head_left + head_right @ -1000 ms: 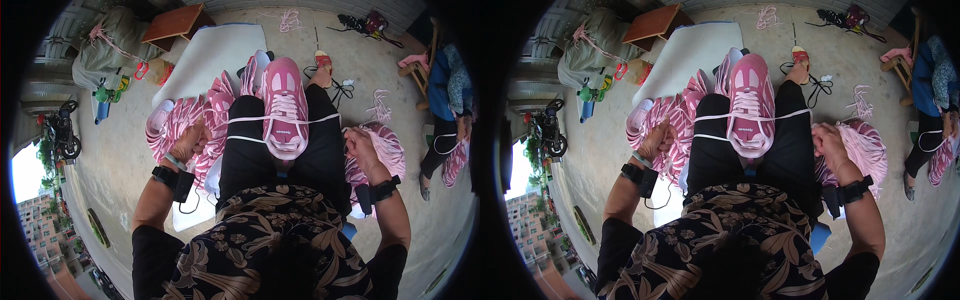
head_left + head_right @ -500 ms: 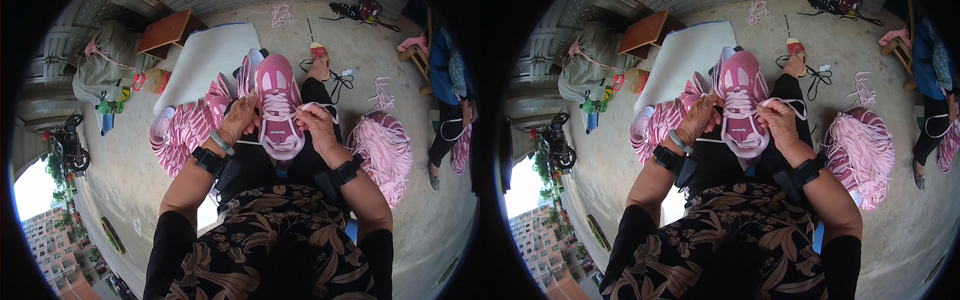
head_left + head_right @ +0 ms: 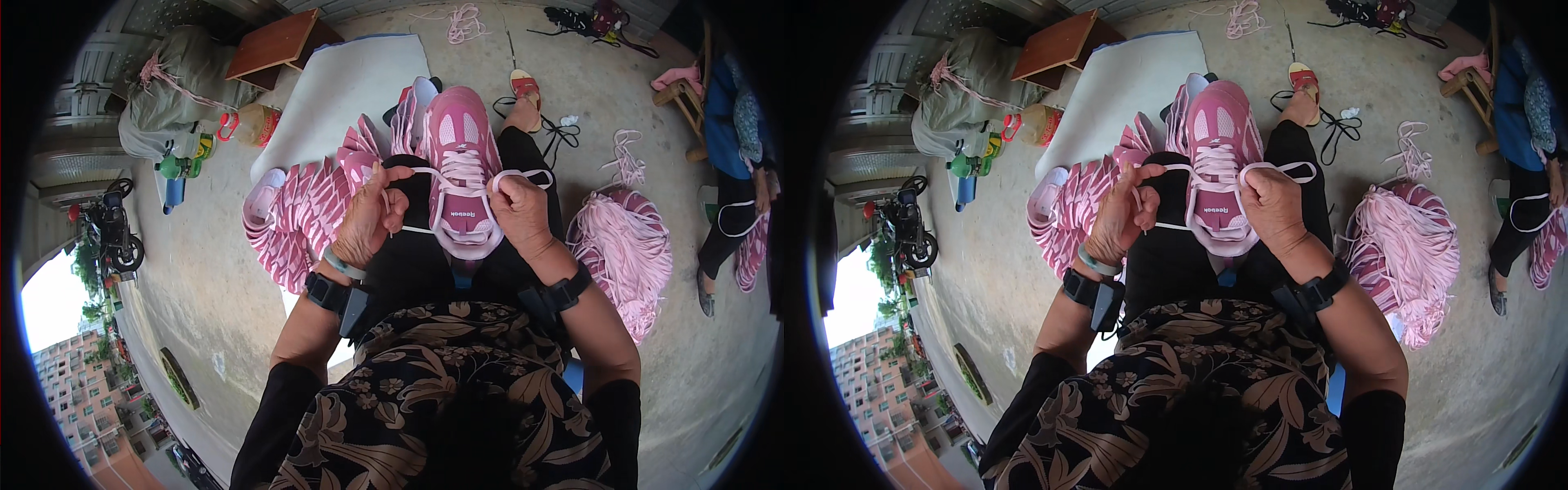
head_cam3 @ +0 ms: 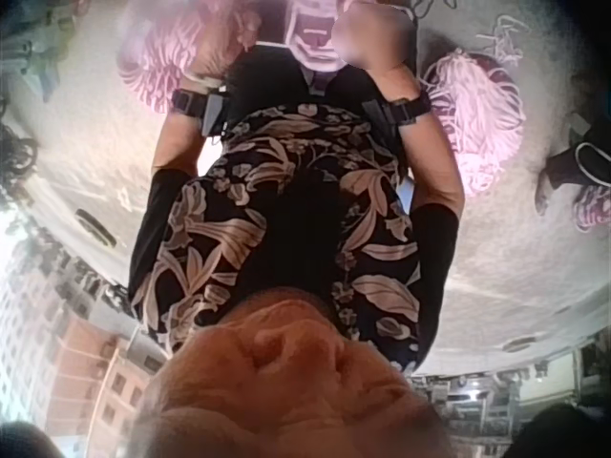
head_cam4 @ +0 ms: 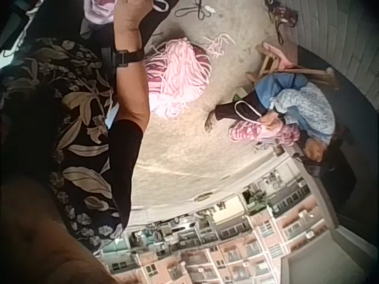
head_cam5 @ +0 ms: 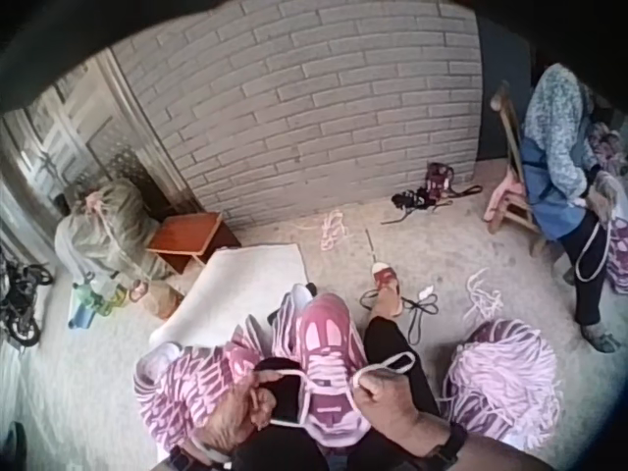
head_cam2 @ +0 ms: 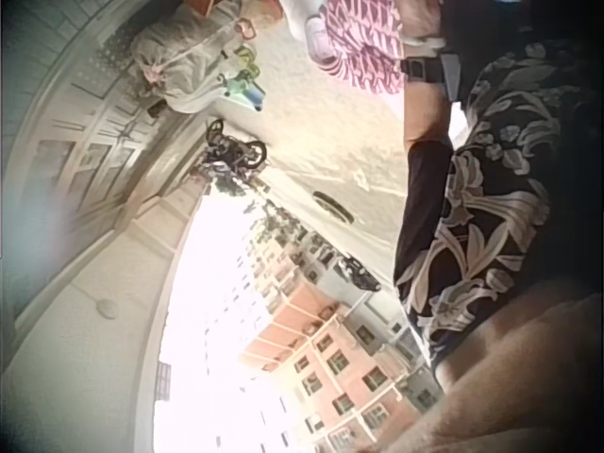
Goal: The person threads pink shoelaces through the eyelets of a pink Reebok sneaker, pulling the laces tight and arranging them. The person works on a single shoe held in their lap, surrounded by a pile of similar shoes.
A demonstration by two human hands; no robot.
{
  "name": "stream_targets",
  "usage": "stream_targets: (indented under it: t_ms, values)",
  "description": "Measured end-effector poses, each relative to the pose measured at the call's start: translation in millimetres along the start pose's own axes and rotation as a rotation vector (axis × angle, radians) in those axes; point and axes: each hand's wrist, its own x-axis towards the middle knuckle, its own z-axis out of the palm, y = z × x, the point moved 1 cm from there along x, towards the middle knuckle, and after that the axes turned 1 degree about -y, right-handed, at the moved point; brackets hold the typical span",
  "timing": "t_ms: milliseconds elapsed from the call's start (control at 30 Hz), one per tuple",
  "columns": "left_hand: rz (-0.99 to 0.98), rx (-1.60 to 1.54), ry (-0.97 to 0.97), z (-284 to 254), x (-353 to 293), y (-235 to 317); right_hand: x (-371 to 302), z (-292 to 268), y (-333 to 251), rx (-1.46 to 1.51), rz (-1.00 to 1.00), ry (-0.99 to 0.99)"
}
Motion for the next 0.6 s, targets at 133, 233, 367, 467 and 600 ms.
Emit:
stream_targets:
  t_ms: [133, 233, 367, 467, 600]
  values:
    - [0.025, 0.112, -0.062, -10, 0, -9, -1, 2, -2, 0.012, 0.06, -0.061]
    - [0.109, 0.235, 0.046, 5, 3, -11, -8, 4, 5, 0.084, 0.268, -0.067]
    - [0.296, 0.676, 0.179, 6, 0, -3, -16, -7, -7, -0.132, 0.322, -0.072]
    - [0.337, 0.652, 0.218, 13, 2, -6, -13, -9, -38, -0.07, 0.165, -0.146]
    - [0.17, 0.27, 0.108, 22, -2, -11, -4, 12, -66, 0.284, 0.295, -0.38]
